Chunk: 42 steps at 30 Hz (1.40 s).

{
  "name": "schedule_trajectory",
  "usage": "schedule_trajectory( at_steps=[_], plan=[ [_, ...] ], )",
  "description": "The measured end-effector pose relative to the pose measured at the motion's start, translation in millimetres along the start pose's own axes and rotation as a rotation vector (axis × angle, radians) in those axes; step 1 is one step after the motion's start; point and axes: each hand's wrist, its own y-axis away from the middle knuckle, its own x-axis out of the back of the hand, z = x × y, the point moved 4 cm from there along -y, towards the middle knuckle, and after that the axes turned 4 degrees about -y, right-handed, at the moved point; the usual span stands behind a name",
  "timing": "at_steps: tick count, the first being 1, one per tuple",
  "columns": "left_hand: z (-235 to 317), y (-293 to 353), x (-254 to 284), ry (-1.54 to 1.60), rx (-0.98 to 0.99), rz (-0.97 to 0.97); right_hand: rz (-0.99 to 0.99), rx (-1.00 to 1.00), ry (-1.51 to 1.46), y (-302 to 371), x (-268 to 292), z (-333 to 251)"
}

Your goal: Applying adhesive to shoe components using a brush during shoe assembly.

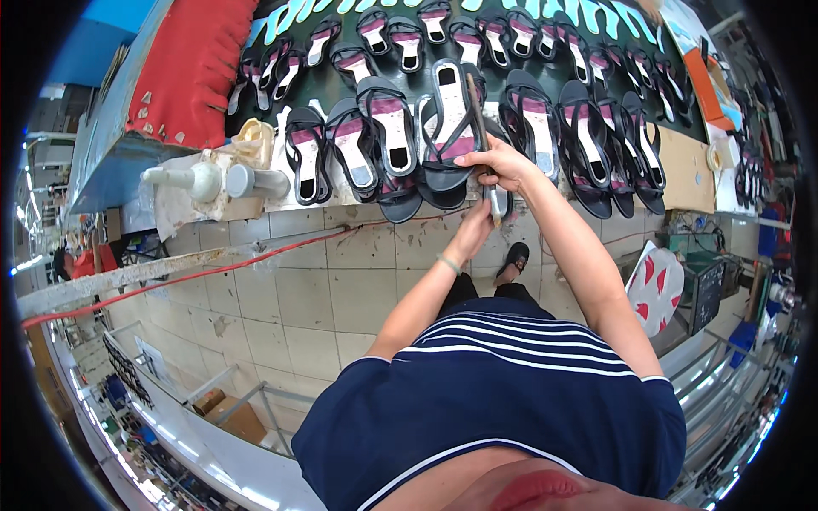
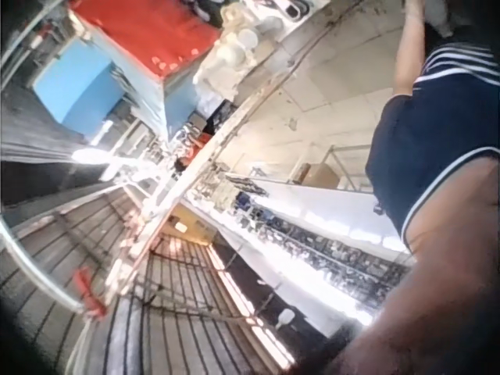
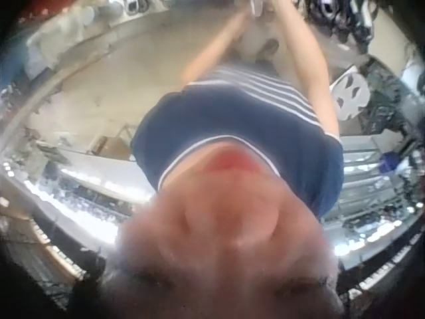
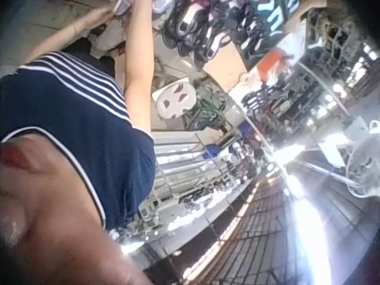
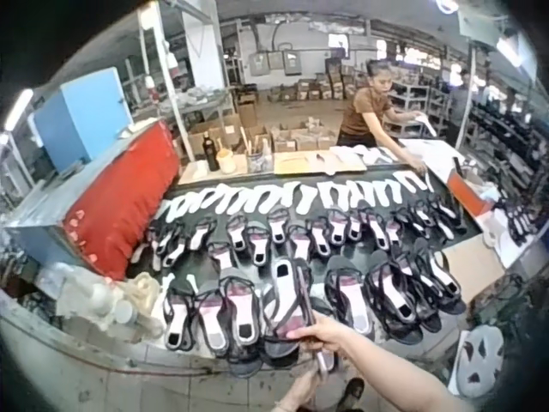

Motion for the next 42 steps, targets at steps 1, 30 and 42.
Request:
schedule_trajectory(
  at_steps=[1, 30, 42],
  plan=[
    [-2.5, 21.8, 7.7, -0.097, 0.07, -0.027, 0.009, -0.002, -0.003, 0.1, 0.8, 0.8],
    [121.1, 250.2, 73.2, -0.45, 0.281, 0.354, 0.486, -0.026, 0.016, 42.5, 61.0, 62.2],
    [150.5, 272.0, 102.1, -0.397, 0.299, 0.484, 0.262, 0.107, 0.381, 147.0, 21.7, 20.3]
  ],
)
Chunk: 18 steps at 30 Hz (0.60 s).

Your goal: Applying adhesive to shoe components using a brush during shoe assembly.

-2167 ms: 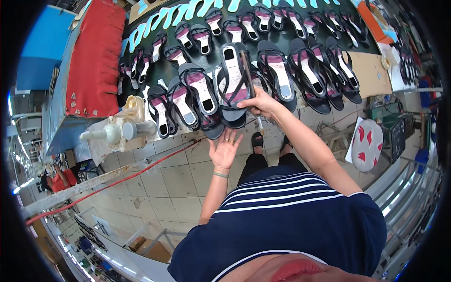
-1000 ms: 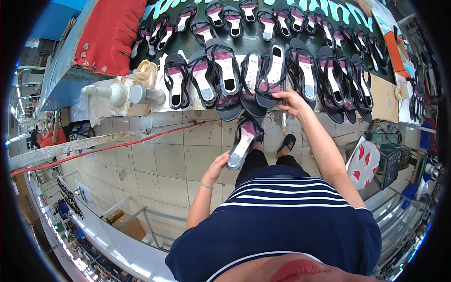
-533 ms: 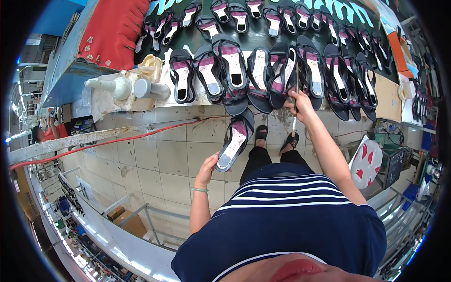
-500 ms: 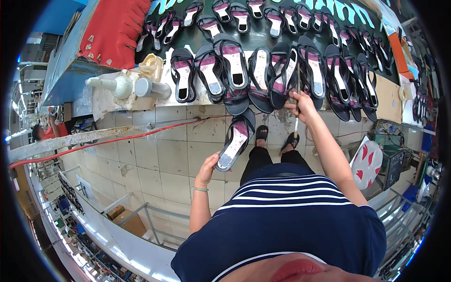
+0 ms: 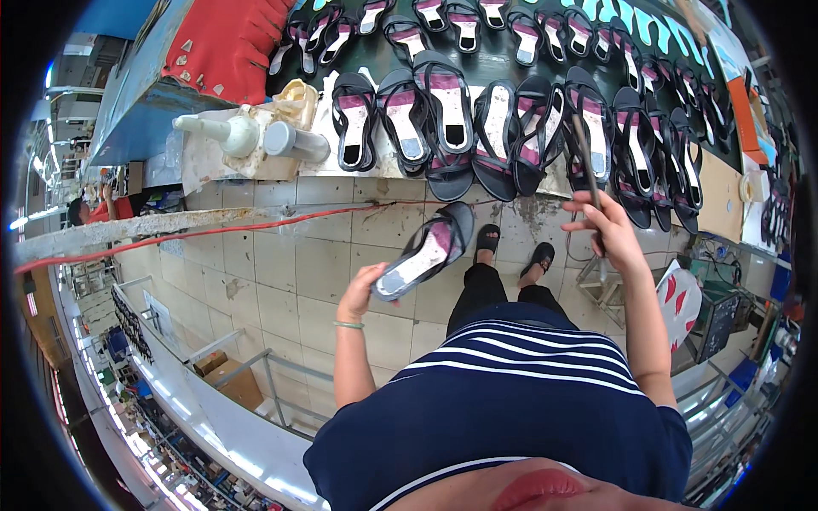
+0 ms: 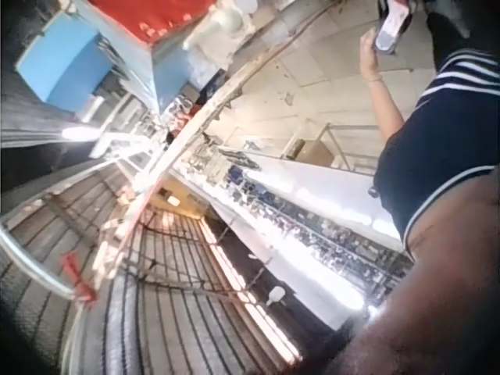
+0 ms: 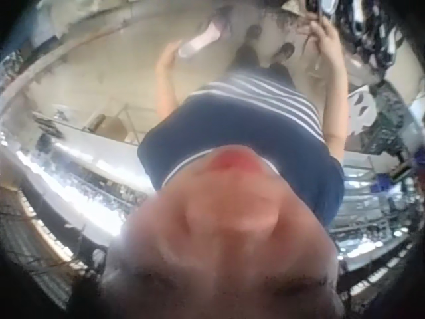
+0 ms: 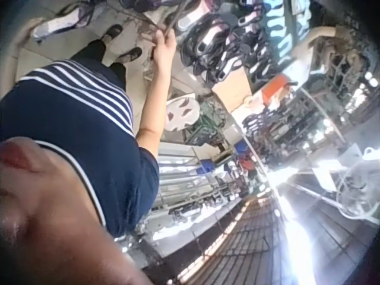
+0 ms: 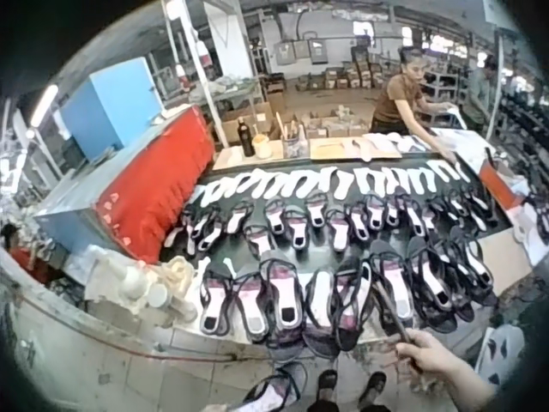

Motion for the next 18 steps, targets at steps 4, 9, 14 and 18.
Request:
schedule_trajectory(
  at_steps=[4, 9, 14, 18],
  plan=[
    [30.7, 42.7, 30.7, 0.12, -0.095, 0.092, 0.006, 0.083, 0.088, 37.2, 32.5, -7.5],
    [80.6, 66.5, 5.9, 0.042, -0.237, 0.062, 0.072, 0.104, 0.245, 71.0, 67.1, -1.6],
    [104.4, 92.0, 7.2, -0.078, -0.199, 0.318, 0.116, 0.139, 0.335, 95.9, 97.8, 15.1],
    [127.3, 108.7, 15.5, -0.071, -0.353, 0.253, 0.194, 0.108, 0.338, 120.5, 120.7, 35.8]
  ],
)
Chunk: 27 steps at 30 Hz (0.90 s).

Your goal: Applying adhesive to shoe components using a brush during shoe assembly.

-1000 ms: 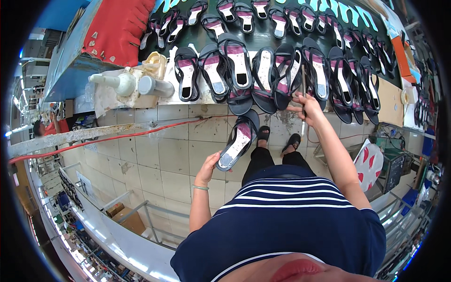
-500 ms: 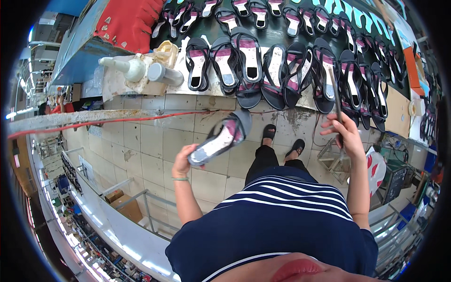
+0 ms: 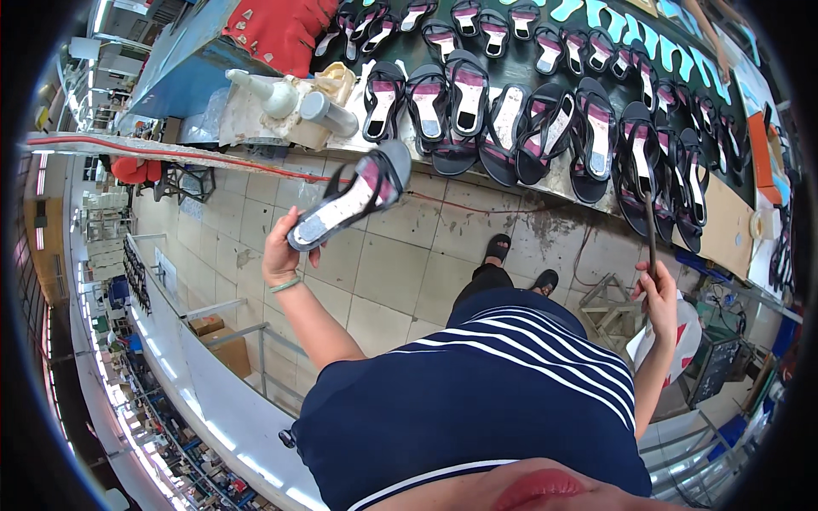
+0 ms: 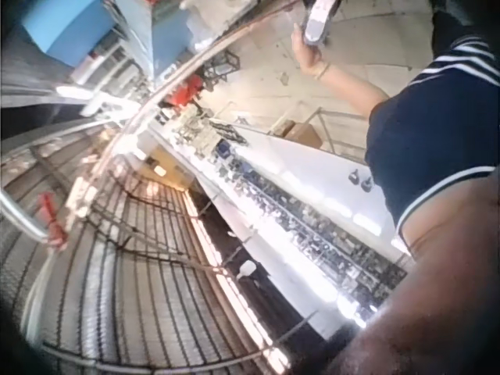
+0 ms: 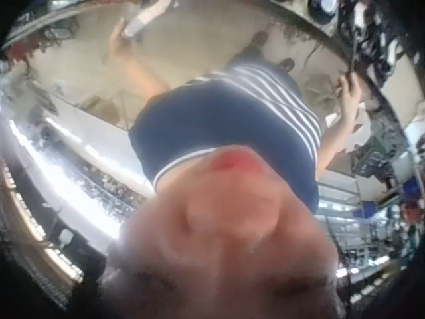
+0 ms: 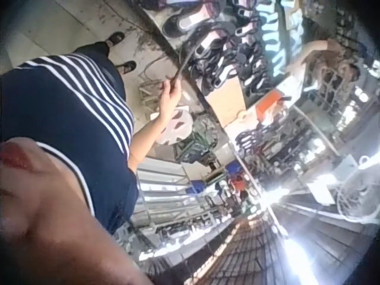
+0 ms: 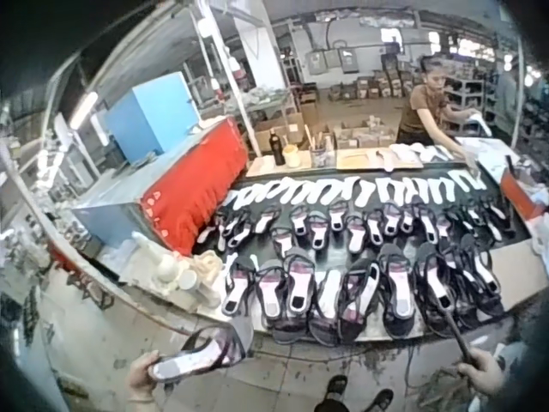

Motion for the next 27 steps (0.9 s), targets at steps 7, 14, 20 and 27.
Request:
schedule_trajectory(
  at_steps=[7, 14, 20, 27],
  plan=[
    [20.5, -47.2, -42.1, 0.409, -0.395, -0.147, 0.077, -0.017, -0.038, 16.5, 11.7, 20.4],
    [43.8, -130.3, -103.4, 0.479, -0.455, -0.148, 0.127, -0.009, -0.065, 12.9, 5.2, 30.7],
    [35.3, -183.4, -130.2, 0.522, -0.399, -0.199, 0.19, -0.05, -0.071, 24.7, -1.9, 40.5],
    [23.2, -200.0, -154.4, 0.374, -0.43, -0.255, 0.258, -0.13, -0.131, 49.4, 3.4, 58.0]
  ],
)
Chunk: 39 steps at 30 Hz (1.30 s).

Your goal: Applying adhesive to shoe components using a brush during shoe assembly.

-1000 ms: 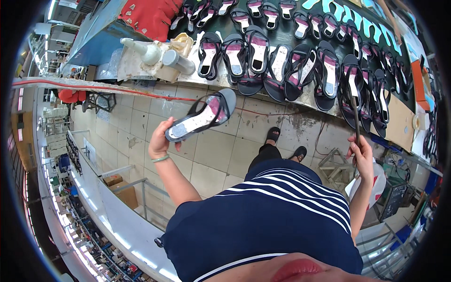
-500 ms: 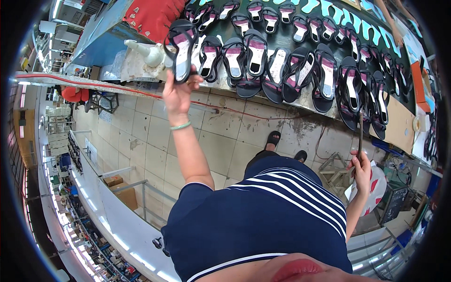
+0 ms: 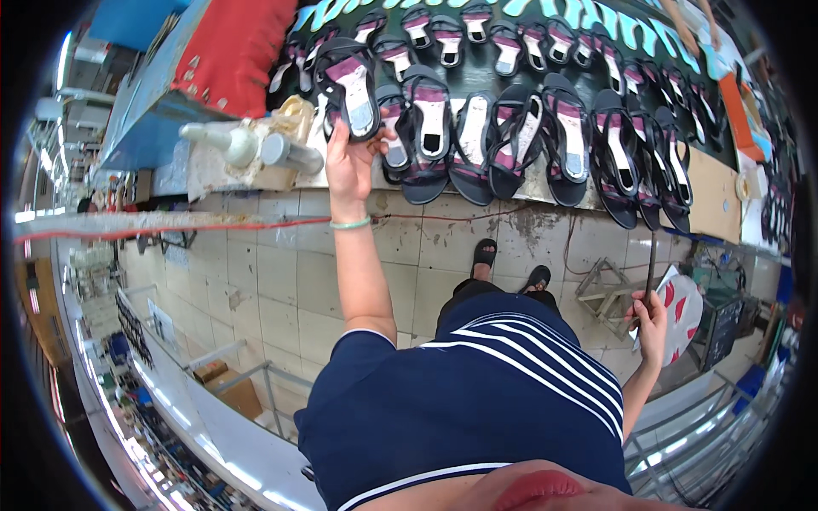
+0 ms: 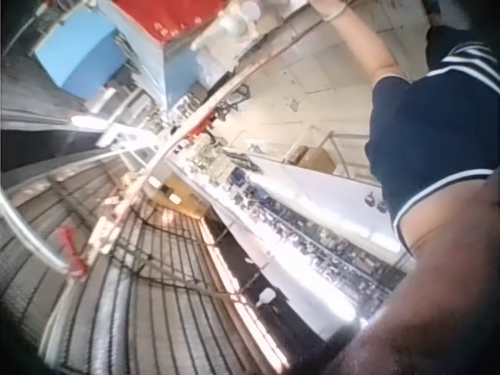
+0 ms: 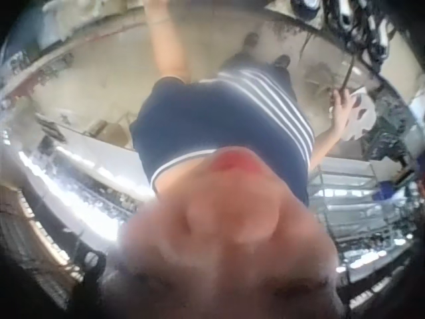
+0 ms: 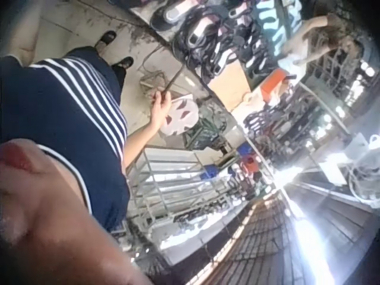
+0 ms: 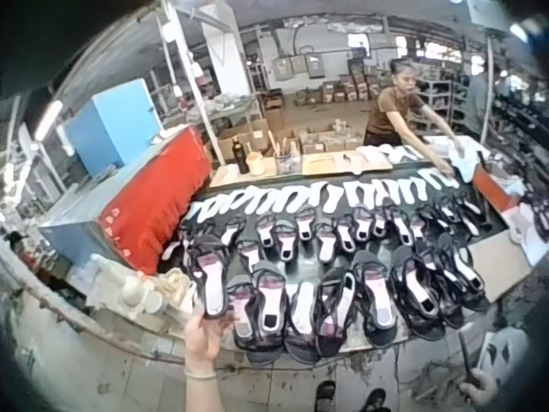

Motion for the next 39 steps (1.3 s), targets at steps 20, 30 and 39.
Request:
schedule_trajectory(
  at_steps=[20, 30, 39],
  plan=[
    [-100.8, 46.5, -294.8, -0.119, 0.075, -0.399, 0.147, 0.008, 0.093, -20.0, 145.0, 93.8],
    [-295.0, 47.1, -557.3, 0.197, 0.655, -0.498, 0.276, 0.044, -0.015, -79.6, 323.0, 116.1],
    [-462.6, 25.0, -596.5, 0.025, 0.875, -0.216, 0.338, 0.056, -0.076, -147.5, 403.3, 103.0]
  ],
)
